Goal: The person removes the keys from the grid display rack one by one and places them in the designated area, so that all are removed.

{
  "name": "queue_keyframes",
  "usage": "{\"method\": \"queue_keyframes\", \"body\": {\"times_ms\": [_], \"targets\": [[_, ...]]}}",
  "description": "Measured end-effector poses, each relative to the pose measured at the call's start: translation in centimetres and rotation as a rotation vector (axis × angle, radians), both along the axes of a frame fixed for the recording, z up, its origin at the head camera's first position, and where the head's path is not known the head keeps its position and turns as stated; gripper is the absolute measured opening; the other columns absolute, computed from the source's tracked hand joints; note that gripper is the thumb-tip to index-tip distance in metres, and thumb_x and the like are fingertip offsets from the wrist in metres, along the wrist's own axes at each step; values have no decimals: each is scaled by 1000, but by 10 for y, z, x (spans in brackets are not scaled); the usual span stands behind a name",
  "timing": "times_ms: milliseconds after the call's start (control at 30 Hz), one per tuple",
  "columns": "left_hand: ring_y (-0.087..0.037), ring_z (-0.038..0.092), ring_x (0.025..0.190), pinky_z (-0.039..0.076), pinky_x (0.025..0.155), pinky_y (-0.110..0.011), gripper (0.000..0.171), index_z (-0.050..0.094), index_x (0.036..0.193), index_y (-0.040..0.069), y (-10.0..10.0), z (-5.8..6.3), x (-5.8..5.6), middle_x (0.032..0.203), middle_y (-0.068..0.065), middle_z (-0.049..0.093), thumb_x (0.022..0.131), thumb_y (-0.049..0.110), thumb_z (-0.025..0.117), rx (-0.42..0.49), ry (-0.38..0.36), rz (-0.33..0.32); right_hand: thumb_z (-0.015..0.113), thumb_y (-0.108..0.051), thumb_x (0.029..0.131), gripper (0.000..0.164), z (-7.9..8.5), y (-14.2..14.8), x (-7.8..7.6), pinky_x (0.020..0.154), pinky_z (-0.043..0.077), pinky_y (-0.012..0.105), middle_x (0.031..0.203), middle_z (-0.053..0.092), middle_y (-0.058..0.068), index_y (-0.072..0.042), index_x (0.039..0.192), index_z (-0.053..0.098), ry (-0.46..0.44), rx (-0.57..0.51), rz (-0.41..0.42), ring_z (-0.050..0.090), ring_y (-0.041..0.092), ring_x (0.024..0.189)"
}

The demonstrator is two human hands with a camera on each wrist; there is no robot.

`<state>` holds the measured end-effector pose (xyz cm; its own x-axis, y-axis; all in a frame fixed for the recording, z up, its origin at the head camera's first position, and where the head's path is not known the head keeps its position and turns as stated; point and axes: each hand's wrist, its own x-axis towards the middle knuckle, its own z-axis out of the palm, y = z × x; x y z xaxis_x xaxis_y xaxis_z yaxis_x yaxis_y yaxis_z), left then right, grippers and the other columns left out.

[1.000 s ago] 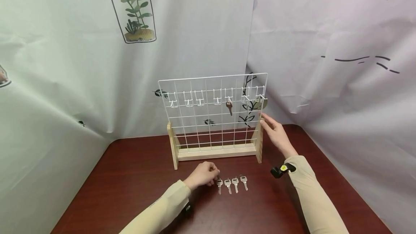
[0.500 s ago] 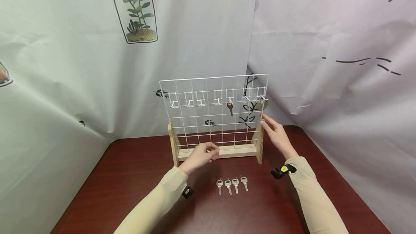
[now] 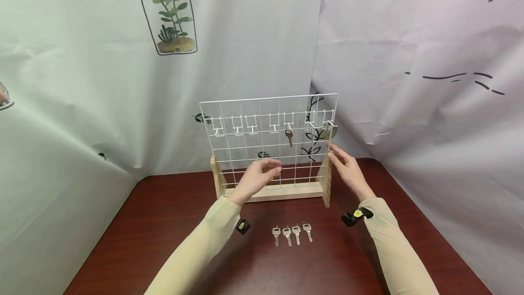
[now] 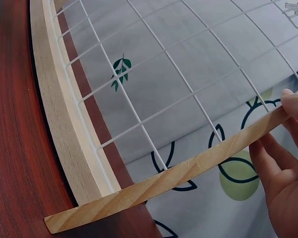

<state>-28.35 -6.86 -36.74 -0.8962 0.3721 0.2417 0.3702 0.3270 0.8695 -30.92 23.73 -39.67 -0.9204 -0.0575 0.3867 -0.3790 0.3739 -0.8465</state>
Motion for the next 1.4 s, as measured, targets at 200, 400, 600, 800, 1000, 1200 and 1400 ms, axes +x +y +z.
{"method": "queue_keyframes", "body": {"times_ms": [200, 400, 600, 800, 1000, 1200, 1400], "targets": [[-25, 68, 108, 57, 88, -33, 34, 64, 132, 8, 6, 12, -5, 121, -8, 70, 100, 20, 64, 51, 16, -2, 53, -15, 106, 47, 16, -7, 16, 114, 35, 53, 151, 44, 24, 2, 149, 44, -13, 9, -2, 43, 39, 138], [-24, 67, 111, 56, 92, -40, 38, 62, 135, 9, 15, 21, -9, 123, -6, 70, 99, 20, 65, 99, 47, 41, 54, -16, 106, 48, 18, -8, 18, 114, 35, 54, 151, 43, 25, 1, 149, 44, -17, 6, -4, 43, 40, 138], [-28, 66, 114, 56, 92, -40, 45, 58, 140, 6, 23, 28, -12, 129, -10, 67, 98, 19, 66, 136, 71, 67, 54, -16, 106, 48, 17, -7, 17, 113, 36, 54, 150, 44, 25, 2, 149, 45, -10, 8, -3, 44, 41, 137], [-28, 64, 118, 55, 96, -36, 50, 55, 143, 7, 30, 33, -15, 134, -10, 64, 97, 20, 68, 185, 61, 61, 54, -15, 105, 48, 17, -7, 17, 113, 35, 55, 151, 44, 24, 2, 149, 45, -11, 9, -2, 43, 41, 137], [-26, 63, 119, 55, 95, -37, 51, 54, 145, 9, 37, 38, -16, 134, -8, 64, 97, 21, 68, 182, 48, 66, 54, -14, 105, 46, 16, -7, 15, 113, 35, 53, 151, 44, 23, 0, 149, 46, -8, 2, -3, 44, 39, 137], [-26, 62, 120, 51, 101, -40, 53, 51, 147, 10, 41, 43, -17, 136, -10, 63, 98, 21, 67, 188, 47, 54, 55, -14, 105, 47, 13, -6, 13, 113, 36, 53, 150, 45, 24, 1, 148, 46, -1, -5, 0, 45, 39, 136], [-27, 62, 119, 52, 99, -35, 51, 52, 144, 5, 46, 48, -19, 134, -13, 63, 98, 20, 67, 242, 31, 63, 54, -14, 105, 47, 13, -6, 12, 112, 37, 54, 149, 46, 23, 3, 148, 45, 3, -7, 3, 45, 40, 136]]}}
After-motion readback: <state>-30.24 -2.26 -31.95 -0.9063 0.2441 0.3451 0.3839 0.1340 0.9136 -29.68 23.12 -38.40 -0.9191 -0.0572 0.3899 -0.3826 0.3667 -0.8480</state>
